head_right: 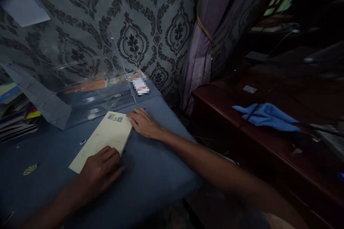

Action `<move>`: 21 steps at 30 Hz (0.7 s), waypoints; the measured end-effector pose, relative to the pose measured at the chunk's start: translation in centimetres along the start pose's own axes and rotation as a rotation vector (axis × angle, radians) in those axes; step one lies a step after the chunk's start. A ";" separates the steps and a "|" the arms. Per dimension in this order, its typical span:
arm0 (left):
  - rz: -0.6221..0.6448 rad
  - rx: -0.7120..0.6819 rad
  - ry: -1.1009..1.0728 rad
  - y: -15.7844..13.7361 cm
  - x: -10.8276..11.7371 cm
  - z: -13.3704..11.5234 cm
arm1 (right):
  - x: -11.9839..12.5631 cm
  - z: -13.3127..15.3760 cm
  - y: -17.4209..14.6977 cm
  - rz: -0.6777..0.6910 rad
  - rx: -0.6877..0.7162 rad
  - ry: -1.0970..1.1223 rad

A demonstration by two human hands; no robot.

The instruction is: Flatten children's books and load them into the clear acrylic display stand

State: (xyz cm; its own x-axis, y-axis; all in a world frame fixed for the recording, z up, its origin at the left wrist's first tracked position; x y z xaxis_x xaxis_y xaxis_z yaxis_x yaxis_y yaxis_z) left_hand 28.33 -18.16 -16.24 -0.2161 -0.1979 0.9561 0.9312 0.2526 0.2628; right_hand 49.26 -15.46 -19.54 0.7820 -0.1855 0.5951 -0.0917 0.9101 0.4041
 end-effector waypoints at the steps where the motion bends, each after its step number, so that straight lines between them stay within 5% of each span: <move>1: 0.018 0.051 0.088 0.1 -0.2 0.5 | 0.1 0.3 -0.7 -0.010 -0.012 0.038; 6: 0.118 0.204 0.300 2.4 -1.0 2.3 | 0.9 2.0 -2.9 -0.055 -0.081 0.257; 14: 0.146 0.185 0.409 3.4 -2.0 1.8 | 1.5 1.5 -2.8 -0.176 -0.157 0.520; 21: 0.162 0.164 0.349 3.5 -1.6 2.1 | 2.1 1.9 -3.0 -0.269 -0.138 0.498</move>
State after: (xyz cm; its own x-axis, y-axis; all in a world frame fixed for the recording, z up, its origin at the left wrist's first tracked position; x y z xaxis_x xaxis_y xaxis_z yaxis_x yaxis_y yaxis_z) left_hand 31.32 -14.93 -16.57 0.0682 -0.4456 0.8926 0.8799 0.4487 0.1568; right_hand 50.03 -19.26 -18.13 0.9655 -0.2503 0.0723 0.2052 0.9015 0.3812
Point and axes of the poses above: each hand's wrist, its own y-axis towards the middle knuckle, its own x-axis out of the back of the hand, z = x × y, the point moved 3 cm from there along y, towards the middle knuckle, and after that the axes turned 15 degrees about y, right-handed, at the moved point
